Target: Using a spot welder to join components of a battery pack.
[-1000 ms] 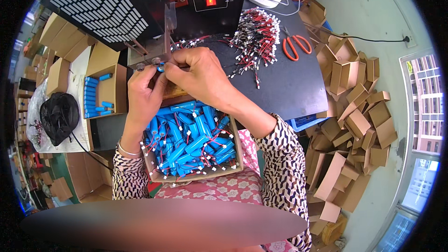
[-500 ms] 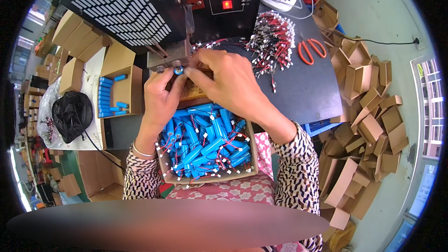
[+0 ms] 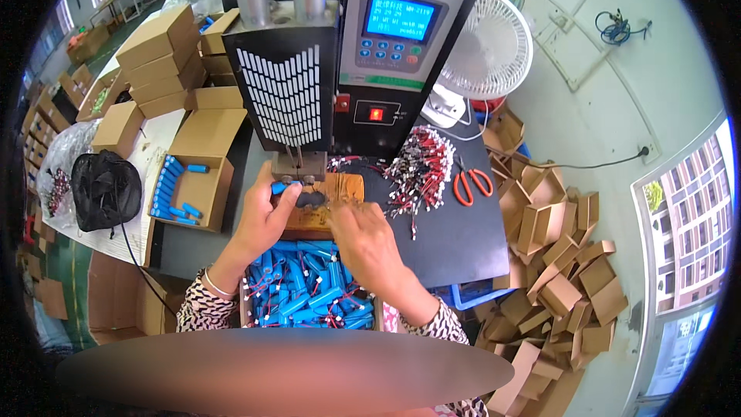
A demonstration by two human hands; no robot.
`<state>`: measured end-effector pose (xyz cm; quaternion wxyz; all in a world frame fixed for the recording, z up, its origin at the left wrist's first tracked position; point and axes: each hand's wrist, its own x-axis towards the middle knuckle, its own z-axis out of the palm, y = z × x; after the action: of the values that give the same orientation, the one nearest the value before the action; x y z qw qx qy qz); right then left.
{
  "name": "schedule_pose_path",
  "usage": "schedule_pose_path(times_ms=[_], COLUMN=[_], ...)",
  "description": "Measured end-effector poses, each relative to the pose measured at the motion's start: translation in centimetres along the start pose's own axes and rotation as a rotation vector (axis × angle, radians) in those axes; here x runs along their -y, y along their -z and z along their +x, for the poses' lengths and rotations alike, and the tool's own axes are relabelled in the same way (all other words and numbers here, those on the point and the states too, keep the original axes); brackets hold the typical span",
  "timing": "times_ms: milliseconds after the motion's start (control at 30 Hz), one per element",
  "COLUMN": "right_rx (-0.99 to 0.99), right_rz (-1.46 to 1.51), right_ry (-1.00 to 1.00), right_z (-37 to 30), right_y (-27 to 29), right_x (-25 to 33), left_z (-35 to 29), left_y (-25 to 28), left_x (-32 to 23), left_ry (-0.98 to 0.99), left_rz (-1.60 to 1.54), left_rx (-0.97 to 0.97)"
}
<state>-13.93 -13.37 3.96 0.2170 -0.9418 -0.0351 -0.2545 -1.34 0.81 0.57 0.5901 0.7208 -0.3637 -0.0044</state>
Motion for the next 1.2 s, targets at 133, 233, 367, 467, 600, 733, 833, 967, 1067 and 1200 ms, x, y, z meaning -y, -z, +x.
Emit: schedule_pose_path(times_ms=[133,233,367,467,600,733,833,967,1067,1200], right_rx=[0.064,-0.053,-0.136,-0.161,-0.022,0.055,0.047,0.026,0.019,0.017], right_rz=[-0.103,-0.133,0.419,0.466,1.168,0.969,0.926,0.720,0.688,0.713], right_ry=[-0.074,-0.121,-0.380,-0.357,-0.486,-0.491,-0.507,-0.431,-0.465,-0.471], right_z=[-0.3,0.9,1.5,1.9,1.9,2.6,2.9,3.5,4.0,4.3], right_y=[0.2,0.2,-1.1,-1.5,-0.3,-0.6,-1.0,-2.0,-2.1,-2.3], right_x=[0.3,0.2,-0.1,-0.5,-1.0,-1.1,-1.0,-1.5,-1.1,-1.3], left_z=[-0.2,0.0,0.8,0.9,0.9,0.8,0.8,0.7,0.8,1.1], left_y=[-0.7,-0.7,-0.4,-0.7,-1.1,-1.0,-0.9,-0.9,-0.8,-1.0], left_x=[0.7,1.0,-0.3,0.3,0.6,0.4,0.2,-0.3,-0.4,-0.2], left_ry=[0.107,0.129,0.148,0.027,0.012,-0.086,-0.107,-0.181,-0.209,-0.187], left_rz=[-0.296,-0.319,-0.134,0.074,0.109,0.103,0.105,0.246,0.257,0.218], left_rx=[-0.068,-0.073,-0.010,0.027,0.086,0.106,0.106,0.083,0.084,0.104])
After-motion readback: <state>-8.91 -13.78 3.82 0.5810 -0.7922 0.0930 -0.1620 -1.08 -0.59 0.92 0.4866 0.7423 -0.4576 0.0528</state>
